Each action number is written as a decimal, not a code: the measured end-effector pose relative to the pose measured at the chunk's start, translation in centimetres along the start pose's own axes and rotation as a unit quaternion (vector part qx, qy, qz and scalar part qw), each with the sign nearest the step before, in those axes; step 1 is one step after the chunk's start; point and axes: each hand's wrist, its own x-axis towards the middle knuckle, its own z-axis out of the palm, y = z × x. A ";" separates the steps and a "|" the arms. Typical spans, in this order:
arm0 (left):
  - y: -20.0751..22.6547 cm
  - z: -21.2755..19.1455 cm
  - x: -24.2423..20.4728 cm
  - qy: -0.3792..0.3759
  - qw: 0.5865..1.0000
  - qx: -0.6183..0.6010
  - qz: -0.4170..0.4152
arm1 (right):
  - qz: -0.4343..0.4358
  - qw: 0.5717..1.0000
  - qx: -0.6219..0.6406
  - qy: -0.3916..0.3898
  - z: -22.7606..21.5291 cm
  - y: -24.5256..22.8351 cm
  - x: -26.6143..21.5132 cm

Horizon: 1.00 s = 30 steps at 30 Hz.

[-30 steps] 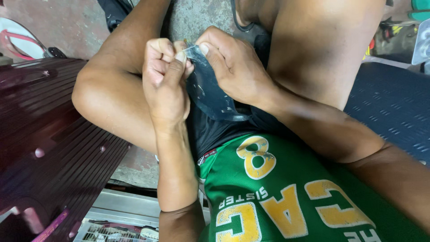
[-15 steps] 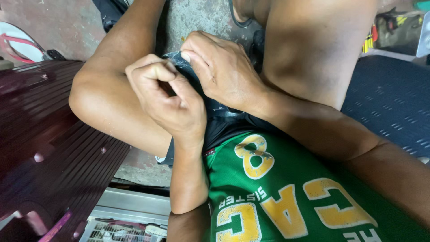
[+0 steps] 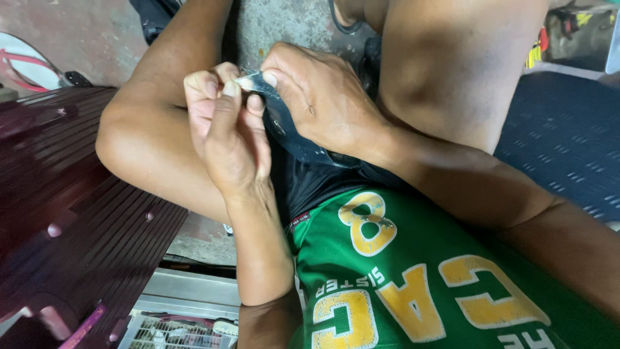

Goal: The person sits on the floor and repairs a black slip-on shoe by hand. They peel away loose material from the sole, then use a small red tool to scrape and smooth the surface.

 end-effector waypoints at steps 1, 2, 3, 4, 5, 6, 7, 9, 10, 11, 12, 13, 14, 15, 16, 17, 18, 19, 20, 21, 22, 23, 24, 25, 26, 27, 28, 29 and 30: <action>-0.2 -0.2 0.1 -0.001 1.000 -0.017 -0.008 | -0.006 1.000 -0.005 0.000 0.0 0.0 0.0; -0.3 -0.5 0.3 -0.001 0.999 -0.034 -0.010 | -0.006 1.000 -0.002 -0.004 0.0 0.1 0.0; -0.4 -0.8 0.4 -0.001 0.999 -0.051 -0.013 | -0.006 1.000 0.002 -0.008 0.1 0.2 0.1; -0.6 -1.0 0.5 -0.009 0.999 -0.040 0.004 | -0.005 1.000 0.006 -0.012 0.1 0.2 0.1; -0.9 -1.2 0.6 -0.017 0.999 -0.028 0.021 | -0.003 1.000 -0.002 -0.018 0.3 0.3 0.2; -1.3 -1.3 0.6 -0.028 0.999 -0.017 0.035 | 0.000 1.000 -0.011 -0.021 0.3 0.4 0.1; -1.7 -1.4 0.7 -0.029 0.997 0.027 0.063 | 0.003 1.000 -0.020 -0.024 0.3 0.5 0.1; -2.4 -1.5 0.7 -0.033 0.986 0.114 0.116 | -0.016 0.999 -0.035 -0.017 0.4 0.7 0.0; -2.7 -1.6 0.8 -0.037 0.979 0.152 0.128 | -0.028 0.999 -0.043 -0.015 0.4 0.8 0.1; -2.8 -1.6 0.9 -0.040 0.971 0.191 0.140 | -0.022 0.999 -0.043 -0.008 0.4 0.9 0.1; -2.7 -1.7 0.8 -0.040 0.960 0.232 0.152 | -0.015 0.999 -0.039 -0.004 0.4 1.0 0.1; -2.4 -1.7 0.8 -0.054 0.960 0.235 0.139 | -0.008 0.999 -0.036 0.001 0.5 1.0 0.1; -2.0 -1.8 0.9 -0.072 0.961 0.237 0.124 | -0.011 0.999 -0.038 -0.004 0.4 1.1 0.1; -1.4 -1.9 1.0 -0.086 0.956 0.257 0.113 | -0.014 0.999 -0.039 -0.008 0.4 1.2 0.0; -0.8 -1.8 1.2 -0.102 0.951 0.276 0.100 | -0.016 0.999 -0.042 -0.010 0.2 1.3 0.0; 0.0 -1.7 1.3 -0.116 0.938 0.312 0.091 | -0.026 0.998 -0.052 -0.011 0.0 1.4 -0.1; 0.6 -1.5 1.2 -0.119 0.923 0.354 0.094 | -0.037 0.997 -0.060 -0.015 -0.1 1.5 -0.2; 1.2 -1.2 1.0 -0.123 0.905 0.396 0.097 | -0.048 0.996 -0.068 -0.018 -0.1 1.5 -0.3; 1.7 -0.9 1.0 -0.116 0.882 0.443 0.115 | -0.048 0.996 -0.069 -0.019 0.0 1.5 -0.2; 2.2 -0.5 0.8 -0.108 0.856 0.489 0.132 | -0.047 0.996 -0.069 -0.020 0.1 1.4 -0.1; 2.5 0.0 0.5 -0.101 0.828 0.528 0.161 | -0.047 0.996 -0.071 -0.021 0.2 1.4 0.0; 2.7 0.5 0.2 -0.093 0.797 0.566 0.189 | -0.069 0.994 -0.077 -0.020 0.3 1.3 0.2; 2.8 1.0 0.0 -0.089 0.765 0.601 0.214 | -0.086 0.993 -0.085 -0.015 0.4 1.2 0.3; 2.8 1.5 -0.2 -0.089 0.745 0.618 0.237 | -0.103 0.990 -0.092 -0.011 0.4 1.1 0.3; 2.8 1.9 -0.4 -0.091 0.725 0.633 0.258 | -0.104 0.989 -0.103 -0.014 0.2 1.1 0.3; 2.6 2.2 -0.3 -0.096 0.707 0.644 0.274 | -0.104 0.988 -0.113 -0.018 0.1 1.1 0.4; 2.4 2.3 -0.4 -0.100 0.691 0.656 0.288 | -0.103 0.987 -0.123 -0.024 0.0 1.1 0.2; 2.3 2.2 -0.3 -0.107 0.677 0.665 0.297 | -0.099 0.984 -0.143 -0.028 -0.1 1.0 0.0; 2.2 2.1 -0.3 -0.107 0.672 0.669 0.300 | -0.102 0.981 -0.159 -0.034 -0.2 1.0 0.1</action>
